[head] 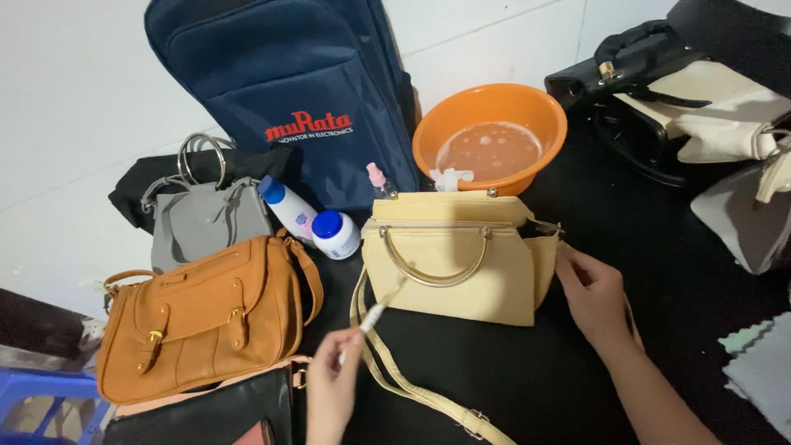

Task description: Cleaning a cream-colored leather handbag using a toothbrush and soapy water at a workspace.

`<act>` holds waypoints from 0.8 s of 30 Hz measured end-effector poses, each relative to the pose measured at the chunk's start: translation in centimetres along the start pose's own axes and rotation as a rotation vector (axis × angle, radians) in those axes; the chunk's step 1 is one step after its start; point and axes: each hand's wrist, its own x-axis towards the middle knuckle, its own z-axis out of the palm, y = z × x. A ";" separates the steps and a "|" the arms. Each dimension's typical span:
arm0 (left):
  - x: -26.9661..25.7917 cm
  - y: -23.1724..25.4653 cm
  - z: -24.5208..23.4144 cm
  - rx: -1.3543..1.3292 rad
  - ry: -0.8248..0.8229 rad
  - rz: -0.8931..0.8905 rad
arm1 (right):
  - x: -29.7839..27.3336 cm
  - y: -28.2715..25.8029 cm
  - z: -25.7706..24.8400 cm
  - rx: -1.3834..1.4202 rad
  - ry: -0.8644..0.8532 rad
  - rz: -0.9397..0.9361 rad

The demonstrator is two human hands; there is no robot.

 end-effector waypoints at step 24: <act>-2.3 1.1 0.1 0.067 0.183 -0.259 | 0.1 0.7 0.1 -0.026 -0.004 -0.046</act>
